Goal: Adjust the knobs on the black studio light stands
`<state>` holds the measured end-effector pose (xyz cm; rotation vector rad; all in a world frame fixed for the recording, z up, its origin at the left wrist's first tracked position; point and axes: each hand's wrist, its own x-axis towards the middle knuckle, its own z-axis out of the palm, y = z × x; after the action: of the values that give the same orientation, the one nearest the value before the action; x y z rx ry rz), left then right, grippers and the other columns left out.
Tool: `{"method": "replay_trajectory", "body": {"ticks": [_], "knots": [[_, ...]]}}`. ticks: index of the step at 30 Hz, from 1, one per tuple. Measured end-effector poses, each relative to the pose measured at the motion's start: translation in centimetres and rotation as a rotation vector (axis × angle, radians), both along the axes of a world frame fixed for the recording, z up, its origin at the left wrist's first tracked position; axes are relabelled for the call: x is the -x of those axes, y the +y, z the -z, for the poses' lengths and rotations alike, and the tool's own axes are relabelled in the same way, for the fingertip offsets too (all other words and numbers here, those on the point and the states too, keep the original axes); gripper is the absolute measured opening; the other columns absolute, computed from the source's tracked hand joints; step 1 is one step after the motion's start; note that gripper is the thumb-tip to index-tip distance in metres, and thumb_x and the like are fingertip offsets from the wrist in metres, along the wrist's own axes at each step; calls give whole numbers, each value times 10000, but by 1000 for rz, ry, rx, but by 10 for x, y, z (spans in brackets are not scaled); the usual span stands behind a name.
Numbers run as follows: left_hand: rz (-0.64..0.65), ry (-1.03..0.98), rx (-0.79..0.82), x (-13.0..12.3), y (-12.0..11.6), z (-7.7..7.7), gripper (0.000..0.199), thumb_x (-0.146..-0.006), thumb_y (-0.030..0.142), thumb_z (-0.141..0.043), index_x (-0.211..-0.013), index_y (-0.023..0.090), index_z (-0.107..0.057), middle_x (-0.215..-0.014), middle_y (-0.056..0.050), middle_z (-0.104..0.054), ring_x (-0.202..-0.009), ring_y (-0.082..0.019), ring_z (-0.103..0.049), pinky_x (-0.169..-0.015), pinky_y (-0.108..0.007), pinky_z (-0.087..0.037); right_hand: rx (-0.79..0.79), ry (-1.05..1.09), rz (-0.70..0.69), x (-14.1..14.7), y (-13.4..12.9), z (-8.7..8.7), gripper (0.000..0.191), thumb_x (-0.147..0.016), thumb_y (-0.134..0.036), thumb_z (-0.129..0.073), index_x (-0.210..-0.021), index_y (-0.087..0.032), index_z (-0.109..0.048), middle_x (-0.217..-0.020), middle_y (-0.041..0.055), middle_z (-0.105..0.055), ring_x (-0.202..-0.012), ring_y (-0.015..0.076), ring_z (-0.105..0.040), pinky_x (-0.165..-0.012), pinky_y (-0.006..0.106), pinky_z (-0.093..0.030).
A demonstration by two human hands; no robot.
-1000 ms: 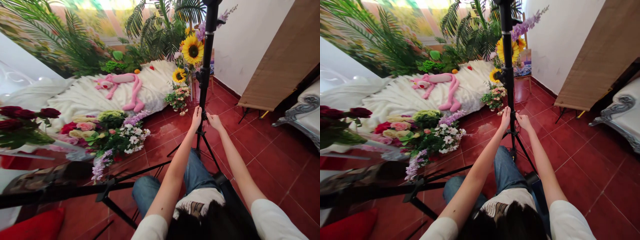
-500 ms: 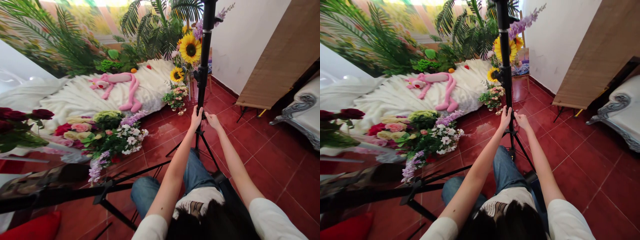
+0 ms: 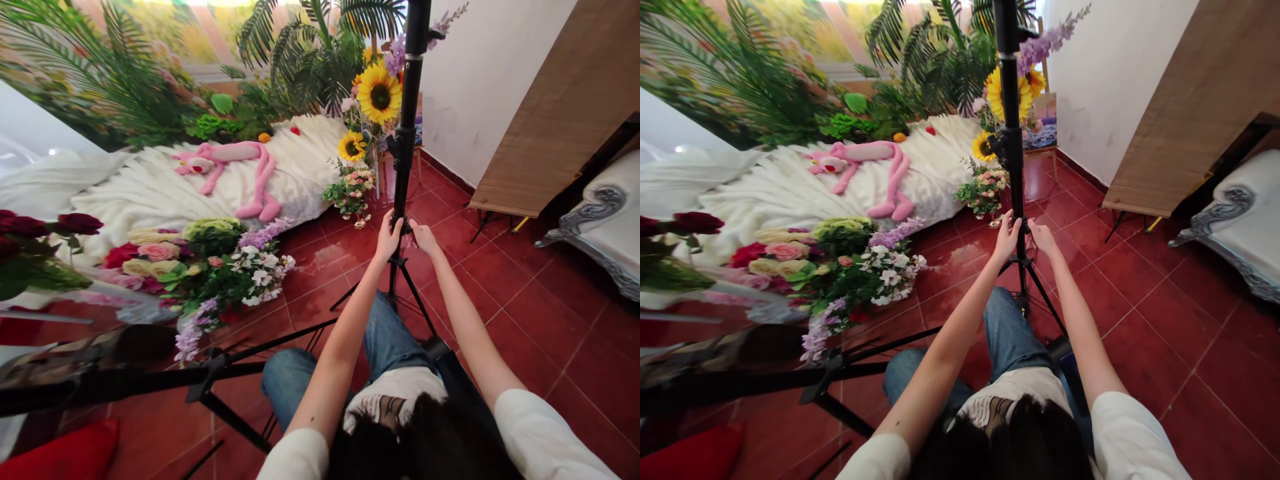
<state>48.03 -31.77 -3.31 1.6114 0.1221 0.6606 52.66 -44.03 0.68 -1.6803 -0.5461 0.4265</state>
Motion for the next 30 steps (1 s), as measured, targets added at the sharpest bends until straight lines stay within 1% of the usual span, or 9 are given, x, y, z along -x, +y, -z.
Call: {"method": "replay_trajectory", "body": {"ticks": [4,8,12,15,21,24,26,28,30], "knots": [[32,164,40,46,9,39,534,-888,497,-595,-1315,183,-540,-1310,-166,-631,-1152,-220,-648,-1022,-402,-513,-55,95,-5,2,0,3,748,-826,-848,-414,-506,-183,-538,-423,34,-559,-334,71,-423,-372,212,-317],[61,355,67,125,36,78,409,-830,512,-639,-1052,170,-656,-1094,-116,-736,-1002,-201,-700,-981,-400,-538,-185,340,-17,17,0,8,719,-777,-889,-433,-579,-201,-490,-488,2,-577,-362,67,-444,-367,196,-325],[-62,465,118,214,84,90,428,-773,575,-646,-939,182,-683,-919,-79,-760,-822,-196,-714,-871,-390,-572,-236,452,-121,43,17,21,659,-737,-858,-551,-679,-203,-505,-554,-22,-603,-427,67,-495,-417,179,-384],[-278,494,127,278,129,73,422,-746,579,-664,-914,193,-688,-885,-68,-761,-796,-193,-714,-835,-357,-569,-106,386,-275,67,54,34,607,-672,-773,-694,-682,-185,-549,-591,-13,-632,-474,68,-520,-451,176,-412],[-740,412,82,400,202,7,392,-801,556,-626,-925,187,-678,-869,-57,-753,-725,-156,-690,-815,-320,-552,71,216,-621,132,160,31,515,-755,-669,-676,-688,-165,-593,-630,6,-661,-512,71,-546,-490,181,-447],[-902,357,9,454,211,-21,399,-847,572,-575,-853,186,-674,-814,-55,-734,-710,-157,-674,-787,-308,-549,157,186,-758,173,210,19,436,-818,-566,-682,-683,-163,-586,-617,5,-668,-492,64,-545,-485,168,-445],[-1096,326,-57,479,210,-36,431,-858,602,-559,-768,188,-636,-751,-48,-700,-716,-157,-658,-798,-297,-543,191,155,-859,203,240,11,378,-862,-488,-677,-696,-157,-597,-618,3,-675,-488,60,-548,-484,157,-443],[-1338,241,-109,493,210,-48,460,-837,647,-579,-782,190,-598,-774,-44,-677,-755,-153,-645,-810,-280,-534,239,117,-967,234,267,3,335,-916,-407,-638,-702,-151,-610,-602,0,-671,-469,60,-543,-462,155,-428],[-1476,87,-127,494,215,-58,521,-813,703,-583,-911,191,-581,-909,-63,-676,-845,-153,-644,-822,-266,-527,282,68,-1058,265,290,-6,333,-962,-343,-584,-696,-146,-618,-582,-2,-663,-445,62,-533,-435,160,-405]]}}
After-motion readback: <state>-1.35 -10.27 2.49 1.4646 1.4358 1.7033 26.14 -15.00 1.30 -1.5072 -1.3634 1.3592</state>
